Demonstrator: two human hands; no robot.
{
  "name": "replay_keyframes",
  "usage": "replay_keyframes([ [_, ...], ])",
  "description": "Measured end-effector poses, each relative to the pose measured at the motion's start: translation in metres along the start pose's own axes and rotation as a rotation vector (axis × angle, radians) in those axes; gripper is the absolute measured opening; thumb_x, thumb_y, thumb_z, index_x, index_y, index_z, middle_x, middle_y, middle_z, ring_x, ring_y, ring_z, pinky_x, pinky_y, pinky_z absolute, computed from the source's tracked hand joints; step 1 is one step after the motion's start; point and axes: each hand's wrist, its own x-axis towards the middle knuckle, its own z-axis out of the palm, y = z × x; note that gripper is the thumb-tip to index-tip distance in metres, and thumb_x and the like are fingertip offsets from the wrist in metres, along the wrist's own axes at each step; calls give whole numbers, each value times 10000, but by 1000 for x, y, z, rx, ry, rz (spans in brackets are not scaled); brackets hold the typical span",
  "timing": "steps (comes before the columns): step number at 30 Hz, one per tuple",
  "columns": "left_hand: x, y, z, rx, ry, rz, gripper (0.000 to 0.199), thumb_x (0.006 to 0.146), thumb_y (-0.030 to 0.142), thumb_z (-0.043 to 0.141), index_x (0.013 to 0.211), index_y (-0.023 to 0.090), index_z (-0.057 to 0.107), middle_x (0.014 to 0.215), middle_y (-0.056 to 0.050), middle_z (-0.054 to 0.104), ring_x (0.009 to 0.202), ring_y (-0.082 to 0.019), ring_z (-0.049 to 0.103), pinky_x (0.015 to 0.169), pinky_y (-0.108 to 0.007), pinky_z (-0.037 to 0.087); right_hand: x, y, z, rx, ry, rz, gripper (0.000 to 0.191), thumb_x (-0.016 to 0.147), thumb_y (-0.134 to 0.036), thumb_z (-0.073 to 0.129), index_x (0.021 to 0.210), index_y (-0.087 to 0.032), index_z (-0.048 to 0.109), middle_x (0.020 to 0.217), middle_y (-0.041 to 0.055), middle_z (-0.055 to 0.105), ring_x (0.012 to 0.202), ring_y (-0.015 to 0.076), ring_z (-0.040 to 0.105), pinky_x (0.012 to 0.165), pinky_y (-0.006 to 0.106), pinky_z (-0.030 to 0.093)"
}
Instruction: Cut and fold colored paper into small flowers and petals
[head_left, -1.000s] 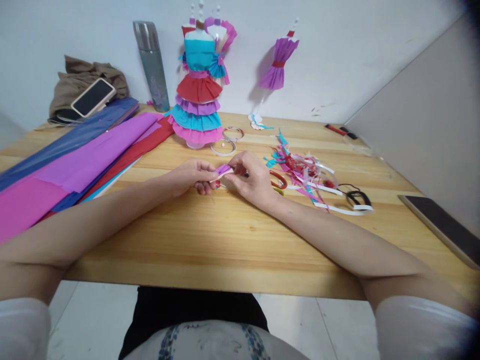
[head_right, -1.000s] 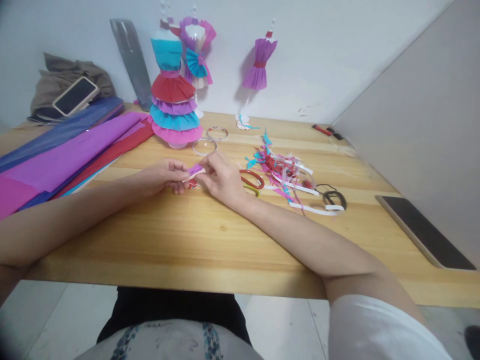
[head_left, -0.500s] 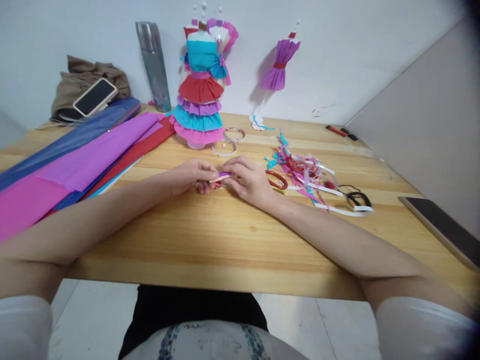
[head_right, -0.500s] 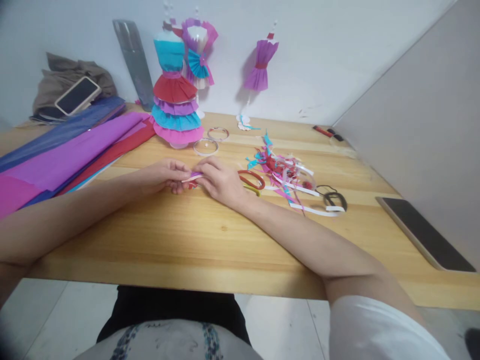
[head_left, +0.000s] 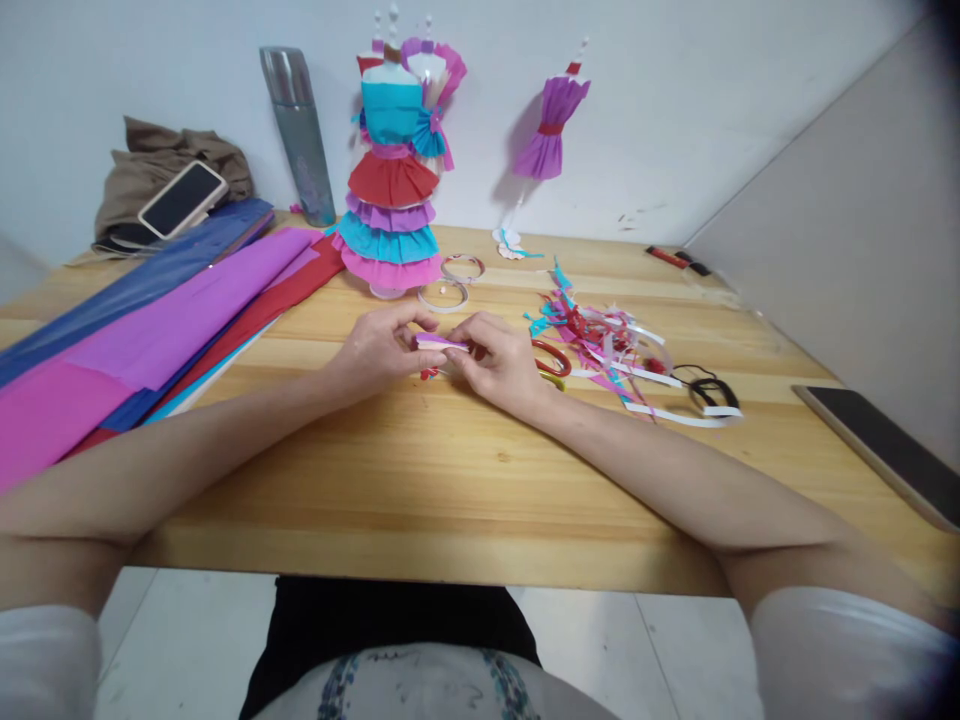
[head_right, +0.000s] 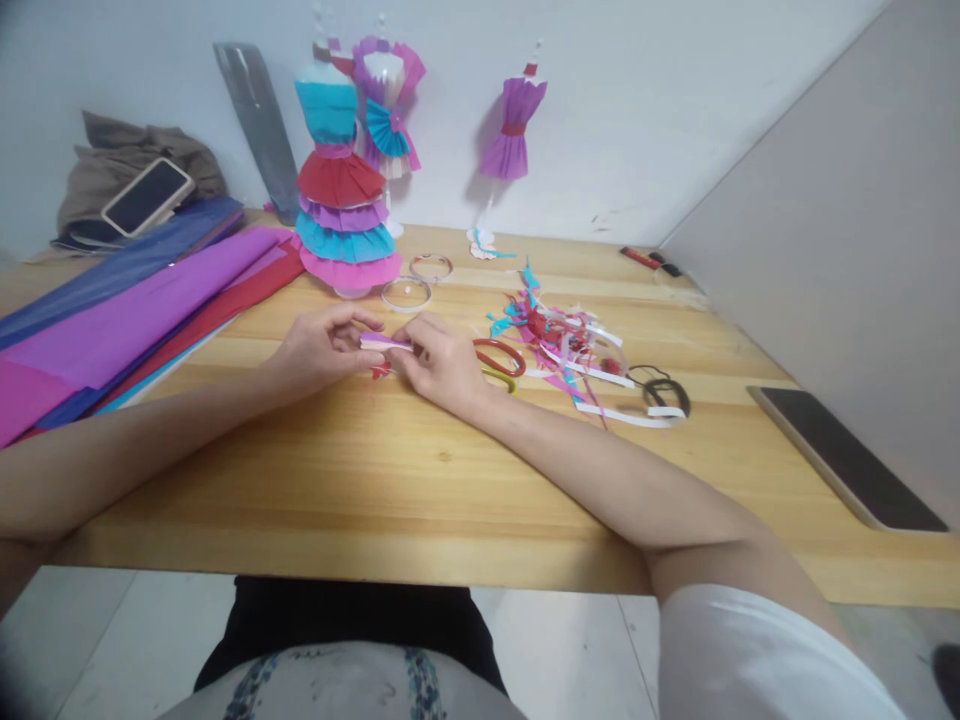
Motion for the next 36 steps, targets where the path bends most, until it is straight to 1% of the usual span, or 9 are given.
replay_keyframes([
  [4, 0, -7, 3, 198, 95, 140, 307, 740, 354, 770, 955, 147, 701, 640, 8, 663, 570, -103, 564, 538, -207, 421, -1, -1, 0, 10, 7, -13, 151, 919, -304, 615, 822, -191, 639, 746, 38, 615, 651, 154, 558, 587, 291, 434],
  [8, -1, -8, 5, 230, 107, 182, 205, 777, 341, 744, 860, 156, 711, 606, 28, 618, 532, -83, 486, 515, -212, 374, -2, -1, 0, 1, -1, -23, 164, 928, -316, 594, 824, -197, 638, 760, 42, 627, 669, 160, 570, 606, 301, 442],
  [13, -3, -3, 4, 204, 95, 185, 150, 811, 306, 708, 778, 159, 700, 617, 21, 614, 543, -87, 467, 522, -225, 362, -1, -3, 0, 11, -13, -6, 160, 921, -313, 598, 816, -198, 634, 753, 39, 630, 671, 162, 570, 607, 301, 441],
  [18, -3, -2, 4, 187, 96, 155, 161, 816, 322, 693, 802, 161, 696, 616, 16, 625, 545, -92, 500, 518, -219, 382, -1, -3, 0, 8, -4, 7, 153, 914, -308, 613, 816, -193, 637, 725, 32, 617, 668, 162, 565, 614, 303, 434],
  [21, -3, -2, 5, 175, 95, 136, 191, 770, 324, 732, 849, 154, 699, 581, 31, 611, 537, -92, 513, 525, -211, 393, -1, -3, 1, 8, -2, 22, 173, 921, -325, 604, 813, -193, 635, 715, 29, 614, 653, 158, 557, 610, 302, 433],
  [23, -3, -2, 5, 150, 73, 122, 247, 752, 348, 745, 894, 151, 702, 607, 25, 637, 555, -101, 543, 536, -211, 412, -1, -3, 1, 11, 8, 27, 198, 927, -350, 601, 809, -194, 636, 711, 27, 613, 644, 156, 555, 611, 302, 434],
  [27, -4, -1, 6, 84, 34, 78, 235, 807, 384, 687, 840, 152, 677, 680, -11, 685, 592, -120, 605, 546, -219, 441, -1, -3, 1, 19, -1, 38, 217, 925, -369, 602, 805, -193, 642, 705, 28, 614, 647, 160, 558, 618, 305, 440],
  [31, -4, -3, 5, 34, 15, 46, 217, 840, 375, 667, 818, 161, 641, 667, -16, 683, 589, -127, 630, 556, -227, 455, 0, -5, -1, 31, -31, 89, 182, 910, -352, 610, 826, -197, 656, 713, 30, 625, 646, 159, 553, 623, 305, 448],
  [36, -4, -5, 4, 123, 55, 87, 158, 846, 332, 676, 811, 179, 658, 658, -2, 667, 604, -132, 605, 581, -247, 454, 0, -8, 0, 116, -33, 214, 161, 886, -335, 627, 837, -186, 664, 716, 20, 641, 617, 137, 535, 594, 282, 434],
])
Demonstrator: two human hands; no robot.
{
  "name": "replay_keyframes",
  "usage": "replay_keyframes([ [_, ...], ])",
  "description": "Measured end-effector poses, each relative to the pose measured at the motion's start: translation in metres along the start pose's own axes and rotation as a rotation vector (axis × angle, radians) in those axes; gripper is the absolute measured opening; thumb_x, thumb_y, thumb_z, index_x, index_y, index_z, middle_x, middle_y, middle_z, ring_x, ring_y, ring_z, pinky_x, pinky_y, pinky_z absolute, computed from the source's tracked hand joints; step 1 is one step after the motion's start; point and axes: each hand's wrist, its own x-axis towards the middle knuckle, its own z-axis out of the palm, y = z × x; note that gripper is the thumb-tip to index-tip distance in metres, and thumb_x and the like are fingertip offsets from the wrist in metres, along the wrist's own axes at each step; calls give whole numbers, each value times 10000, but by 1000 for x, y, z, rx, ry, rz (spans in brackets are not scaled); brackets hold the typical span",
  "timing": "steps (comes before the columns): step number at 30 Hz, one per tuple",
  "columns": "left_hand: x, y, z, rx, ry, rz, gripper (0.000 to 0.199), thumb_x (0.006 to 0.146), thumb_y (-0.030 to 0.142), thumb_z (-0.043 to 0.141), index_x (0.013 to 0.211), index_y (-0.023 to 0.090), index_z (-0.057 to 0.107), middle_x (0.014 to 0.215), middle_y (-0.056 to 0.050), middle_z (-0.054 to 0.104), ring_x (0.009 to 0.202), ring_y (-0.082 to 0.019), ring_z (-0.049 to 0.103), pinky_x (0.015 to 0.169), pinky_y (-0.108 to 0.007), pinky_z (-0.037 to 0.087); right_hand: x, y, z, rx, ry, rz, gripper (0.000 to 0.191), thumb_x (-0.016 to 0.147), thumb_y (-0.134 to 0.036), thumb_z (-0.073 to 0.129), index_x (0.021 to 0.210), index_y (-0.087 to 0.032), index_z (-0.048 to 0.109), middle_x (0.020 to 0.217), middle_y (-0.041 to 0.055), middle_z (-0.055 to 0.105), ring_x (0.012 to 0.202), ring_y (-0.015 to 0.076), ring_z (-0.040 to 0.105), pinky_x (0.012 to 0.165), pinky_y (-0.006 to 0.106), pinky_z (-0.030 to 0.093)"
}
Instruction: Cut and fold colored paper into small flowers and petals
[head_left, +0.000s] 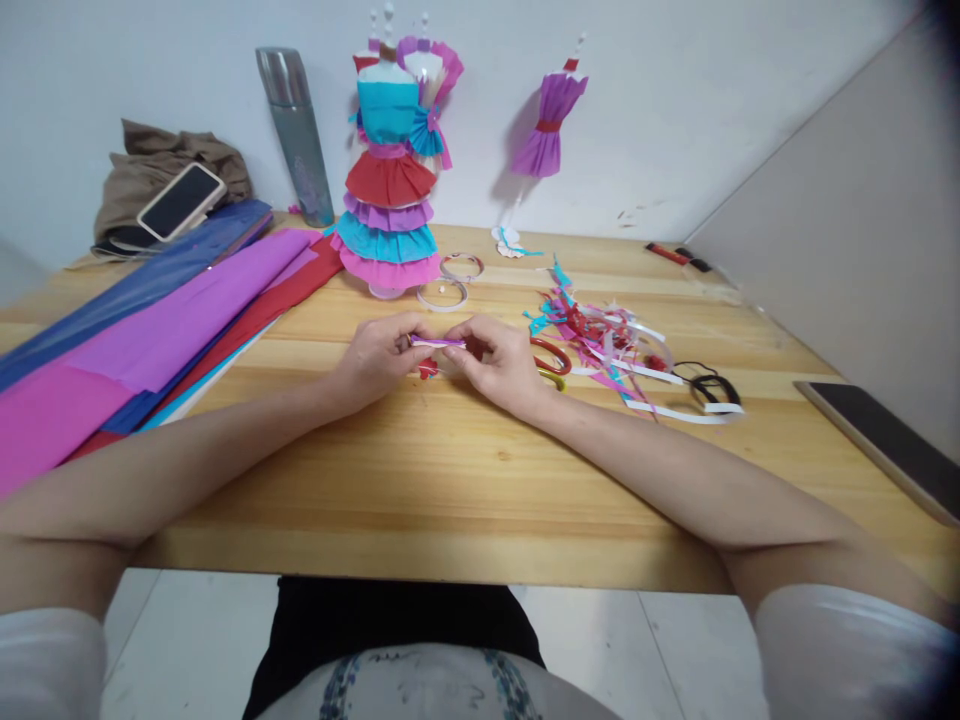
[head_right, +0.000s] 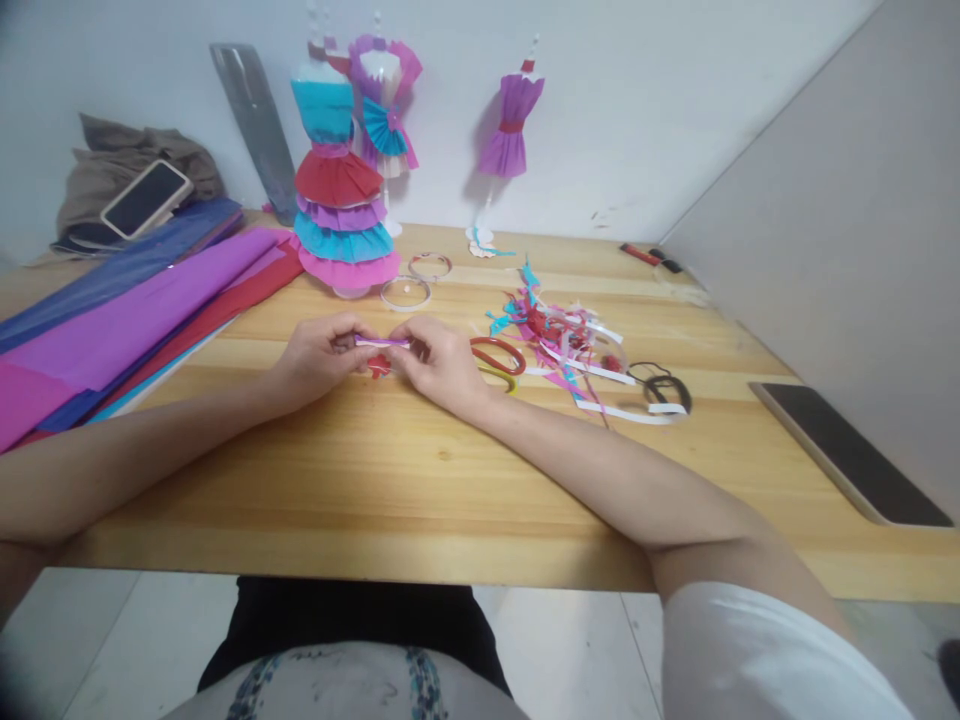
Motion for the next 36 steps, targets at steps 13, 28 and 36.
replay_keyframes([
  [13, 2, 3, 3, 10, -10, 0, 430, 752, 342, 749, 1122, 135, 679, 655, 19, 651, 590, -112, 578, 576, -215, 450, 0, 7, 5, 244, -67, 208, 189, 851, -367, 624, 848, -179, 645, 606, -23, 594, 514, 120, 532, 517, 257, 417],
  [28, 2, -2, 1, 9, -55, -47, 186, 838, 315, 649, 902, 167, 742, 681, -10, 693, 576, -119, 585, 555, -227, 436, -1, 11, 7, 245, -35, 148, 266, 818, -410, 685, 948, -182, 643, 702, -18, 585, 588, 118, 494, 553, 263, 405],
  [36, 2, 1, 0, 67, -28, 1, 203, 843, 334, 646, 908, 179, 760, 700, -17, 712, 635, -141, 611, 577, -245, 437, -3, 9, 6, 202, -25, 96, 344, 841, -379, 668, 1118, -205, 564, 737, -23, 555, 584, 121, 496, 555, 269, 415],
])
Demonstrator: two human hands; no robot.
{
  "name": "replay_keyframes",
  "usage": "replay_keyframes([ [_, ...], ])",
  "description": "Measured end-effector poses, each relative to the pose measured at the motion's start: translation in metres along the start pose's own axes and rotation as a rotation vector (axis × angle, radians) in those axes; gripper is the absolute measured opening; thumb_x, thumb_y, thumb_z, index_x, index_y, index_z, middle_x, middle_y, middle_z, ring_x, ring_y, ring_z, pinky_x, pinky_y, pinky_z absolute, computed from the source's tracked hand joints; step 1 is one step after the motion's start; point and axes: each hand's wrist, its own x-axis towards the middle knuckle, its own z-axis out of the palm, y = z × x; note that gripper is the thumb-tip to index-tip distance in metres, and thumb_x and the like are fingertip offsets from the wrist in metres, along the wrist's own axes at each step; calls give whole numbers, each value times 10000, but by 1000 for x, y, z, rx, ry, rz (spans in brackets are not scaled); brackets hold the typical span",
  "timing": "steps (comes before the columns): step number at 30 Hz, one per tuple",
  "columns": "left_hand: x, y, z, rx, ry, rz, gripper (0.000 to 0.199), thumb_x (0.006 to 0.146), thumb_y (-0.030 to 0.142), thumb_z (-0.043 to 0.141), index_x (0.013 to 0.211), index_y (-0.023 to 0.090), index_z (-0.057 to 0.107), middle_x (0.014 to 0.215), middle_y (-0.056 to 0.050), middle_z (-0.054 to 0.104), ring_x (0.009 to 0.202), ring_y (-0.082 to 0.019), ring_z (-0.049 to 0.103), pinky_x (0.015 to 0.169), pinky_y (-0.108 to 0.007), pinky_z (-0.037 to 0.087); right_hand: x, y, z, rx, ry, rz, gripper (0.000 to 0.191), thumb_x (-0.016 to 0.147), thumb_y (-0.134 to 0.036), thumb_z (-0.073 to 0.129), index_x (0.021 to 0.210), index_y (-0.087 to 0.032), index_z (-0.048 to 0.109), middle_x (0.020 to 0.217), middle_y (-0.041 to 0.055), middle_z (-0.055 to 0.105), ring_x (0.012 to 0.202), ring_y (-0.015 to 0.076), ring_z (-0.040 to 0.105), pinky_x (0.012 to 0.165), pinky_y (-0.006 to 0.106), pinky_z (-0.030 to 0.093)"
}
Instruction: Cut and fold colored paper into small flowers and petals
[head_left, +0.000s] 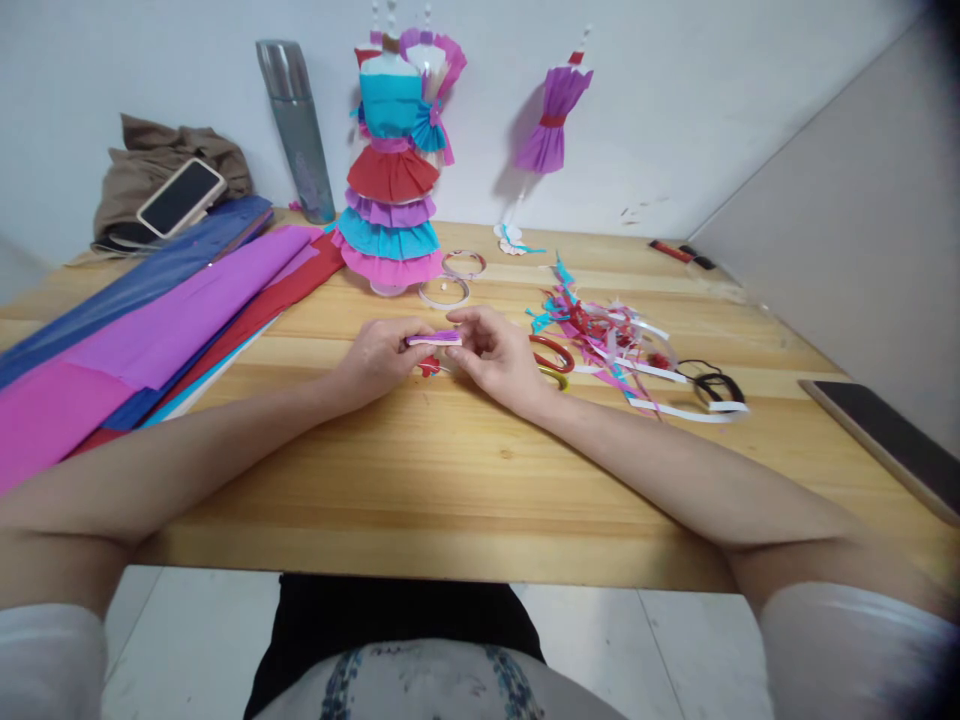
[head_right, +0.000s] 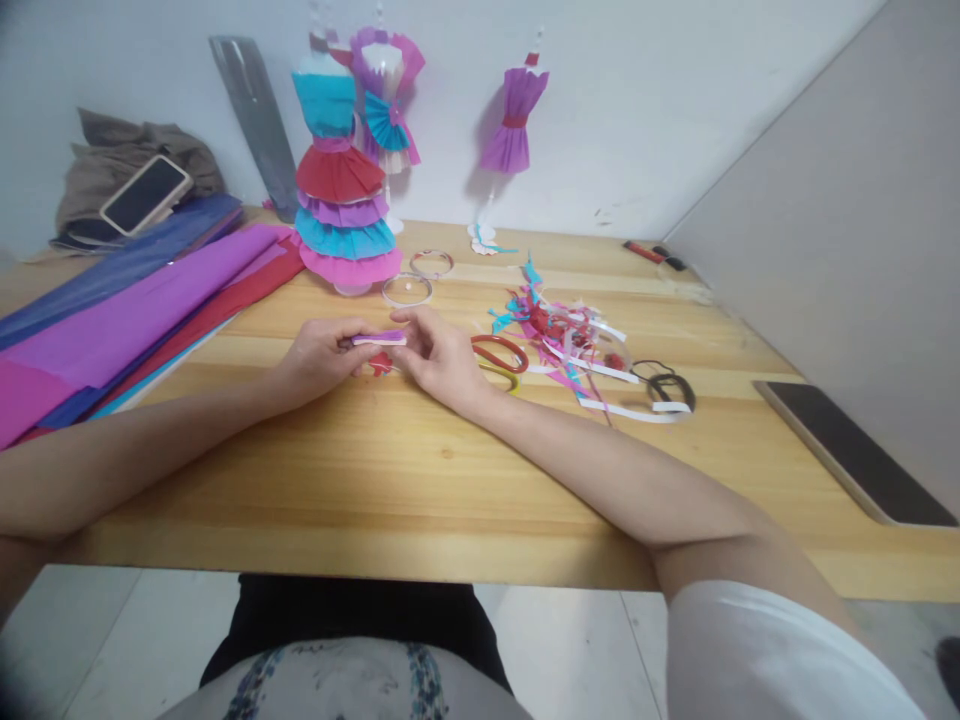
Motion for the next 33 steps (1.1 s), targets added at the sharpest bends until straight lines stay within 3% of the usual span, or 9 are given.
replay_keyframes([
  [6, -3, 1, 2, -86, -23, -93, 241, 847, 361, 627, 872, 154, 747, 545, 15, 606, 512, -109, 528, 483, -213, 371, -1, -1, -1, -98, 21, -69, 236, 861, -357, 636, 1038, -217, 564, 748, -7, 583, 611, 138, 524, 557, 279, 418],
  [14, -4, 2, 3, -152, -73, -129, 251, 843, 375, 622, 854, 152, 736, 570, 11, 627, 507, -102, 537, 497, -206, 402, 0, -1, -2, -142, 23, -98, 164, 876, -332, 624, 956, -190, 639, 734, 8, 624, 629, 145, 551, 599, 286, 442],
  [20, -1, -2, 4, 53, -33, -38, 204, 866, 329, 618, 836, 172, 747, 745, -26, 731, 636, -135, 605, 588, -240, 432, 1, 0, -2, -197, 8, -85, 114, 877, -258, 604, 885, -188, 694, 742, 17, 672, 653, 146, 575, 633, 284, 451],
  [26, 0, -4, 2, 328, -4, 114, 141, 882, 245, 629, 820, 175, 734, 754, -16, 709, 674, -139, 576, 646, -257, 418, 1, -1, -1, -149, -12, -10, 131, 864, -275, 602, 826, -176, 678, 644, -11, 622, 585, 126, 531, 591, 265, 409],
  [33, -1, -4, 3, 317, 2, 146, 135, 879, 251, 662, 811, 147, 716, 704, -14, 679, 633, -127, 561, 612, -250, 384, 0, -6, -1, -111, -40, 93, 153, 854, -299, 595, 782, -174, 644, 606, -16, 581, 581, 124, 507, 575, 256, 381],
])
